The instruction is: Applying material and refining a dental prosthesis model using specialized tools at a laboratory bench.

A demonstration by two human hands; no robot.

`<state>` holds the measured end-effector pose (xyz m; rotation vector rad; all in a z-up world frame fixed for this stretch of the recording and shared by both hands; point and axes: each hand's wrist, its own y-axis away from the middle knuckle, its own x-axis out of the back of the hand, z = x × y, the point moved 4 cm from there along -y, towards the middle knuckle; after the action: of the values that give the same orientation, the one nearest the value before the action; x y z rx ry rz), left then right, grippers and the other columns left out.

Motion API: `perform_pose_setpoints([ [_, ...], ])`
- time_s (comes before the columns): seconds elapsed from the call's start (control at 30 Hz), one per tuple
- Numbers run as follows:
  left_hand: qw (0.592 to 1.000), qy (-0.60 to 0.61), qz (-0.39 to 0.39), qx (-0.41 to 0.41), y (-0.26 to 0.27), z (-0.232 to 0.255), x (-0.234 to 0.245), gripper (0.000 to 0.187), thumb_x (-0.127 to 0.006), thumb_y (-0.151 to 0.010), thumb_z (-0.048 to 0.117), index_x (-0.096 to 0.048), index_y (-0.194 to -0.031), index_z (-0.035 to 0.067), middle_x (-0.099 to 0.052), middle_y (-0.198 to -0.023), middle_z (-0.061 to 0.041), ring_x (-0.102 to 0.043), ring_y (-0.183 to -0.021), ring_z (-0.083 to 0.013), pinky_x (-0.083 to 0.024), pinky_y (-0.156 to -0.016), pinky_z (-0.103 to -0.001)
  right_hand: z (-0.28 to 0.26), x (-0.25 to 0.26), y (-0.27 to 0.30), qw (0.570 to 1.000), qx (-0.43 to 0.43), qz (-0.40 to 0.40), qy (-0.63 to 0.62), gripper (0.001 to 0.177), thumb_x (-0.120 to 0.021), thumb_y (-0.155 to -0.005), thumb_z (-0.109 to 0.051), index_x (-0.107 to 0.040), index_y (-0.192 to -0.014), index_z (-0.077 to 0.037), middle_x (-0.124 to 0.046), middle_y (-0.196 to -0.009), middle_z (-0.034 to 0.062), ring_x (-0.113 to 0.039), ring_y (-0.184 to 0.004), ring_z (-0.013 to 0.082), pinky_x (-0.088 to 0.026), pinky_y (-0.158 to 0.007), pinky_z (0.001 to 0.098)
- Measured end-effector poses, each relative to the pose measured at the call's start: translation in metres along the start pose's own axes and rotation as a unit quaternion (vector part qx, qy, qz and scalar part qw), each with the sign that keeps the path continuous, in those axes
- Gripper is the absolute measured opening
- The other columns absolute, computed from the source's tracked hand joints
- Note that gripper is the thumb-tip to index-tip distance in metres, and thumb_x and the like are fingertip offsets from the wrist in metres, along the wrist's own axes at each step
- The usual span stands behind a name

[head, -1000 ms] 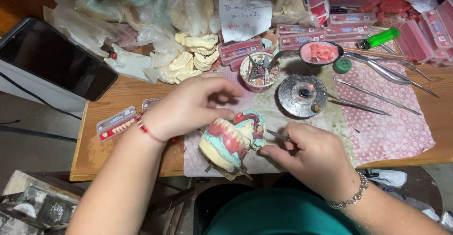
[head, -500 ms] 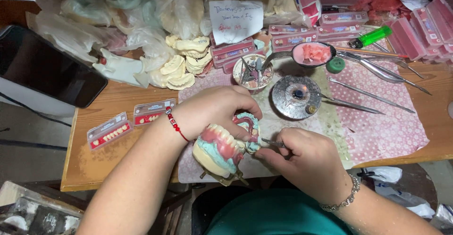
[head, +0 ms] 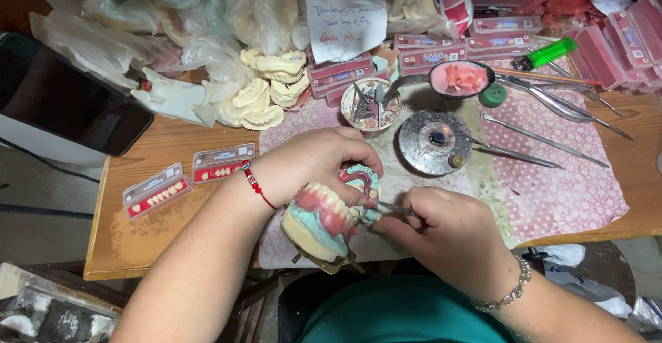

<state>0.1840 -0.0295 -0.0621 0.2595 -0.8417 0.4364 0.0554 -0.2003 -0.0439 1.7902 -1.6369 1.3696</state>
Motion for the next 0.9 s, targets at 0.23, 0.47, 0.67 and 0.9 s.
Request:
perform_pose_setpoints([
  [0.23, 1.0, 0.008, -0.012, 0.002, 0.0, 0.0, 0.002, 0.045, -0.085, -0.073, 0.053, -0.076, -0.111, 0.031, -0.067, -0.095, 0.002, -0.066, -0.086, -0.0167, -0.048, -0.075, -0.03, 0.024, 0.016, -0.006, 0.97, -0.106, -0.199, 0.087, 0.027, -0.047, -0.101, -0.05, -0.062, -0.098, -0.029, -0.075, -0.087, 0.0002, -0.071, -0.083, 0.0344, -0.053, -0.07, 0.0497],
  [0.47, 0.999, 0.023, -0.025, 0.027, 0.002, 0.004, 0.005, 0.044, -0.085, -0.073, 0.052, -0.077, -0.11, 0.03, -0.069, -0.098, 0.002, -0.066, -0.088, -0.0163, -0.047, -0.076, -0.029, 0.015, 0.01, -0.014, 0.945, -0.091, -0.28, 0.141, 0.04, -0.044, -0.103, -0.057, -0.062, -0.085, -0.026, -0.074, -0.086, 0.0012, -0.07, -0.087, 0.0337, -0.05, -0.07, 0.0518],
  [0.67, 0.999, 0.024, -0.02, 0.021, 0.002, 0.003, 0.004, 0.044, -0.086, -0.072, 0.05, -0.076, -0.11, 0.03, -0.069, -0.098, 0.002, -0.066, -0.087, -0.0165, -0.048, -0.074, -0.029, 0.013, 0.004, -0.022, 0.91, -0.116, -0.344, 0.198, 0.056, -0.044, -0.097, -0.077, -0.062, -0.086, -0.025, -0.074, -0.084, 0.0076, -0.069, -0.087, 0.0417, -0.05, -0.072, 0.0566],
  [0.9, 1.0, 0.014, -0.018, -0.006, -0.001, -0.003, 0.001, 0.045, -0.085, -0.073, 0.051, -0.076, -0.111, 0.029, -0.069, -0.096, 0.0, -0.066, -0.086, -0.0186, -0.048, -0.074, -0.031, 0.015, -0.001, -0.027, 0.91, -0.058, -0.359, 0.2, 0.057, -0.043, -0.1, -0.075, -0.062, -0.088, -0.022, -0.074, -0.082, 0.0116, -0.069, -0.083, 0.0457, -0.051, -0.07, 0.0594],
])
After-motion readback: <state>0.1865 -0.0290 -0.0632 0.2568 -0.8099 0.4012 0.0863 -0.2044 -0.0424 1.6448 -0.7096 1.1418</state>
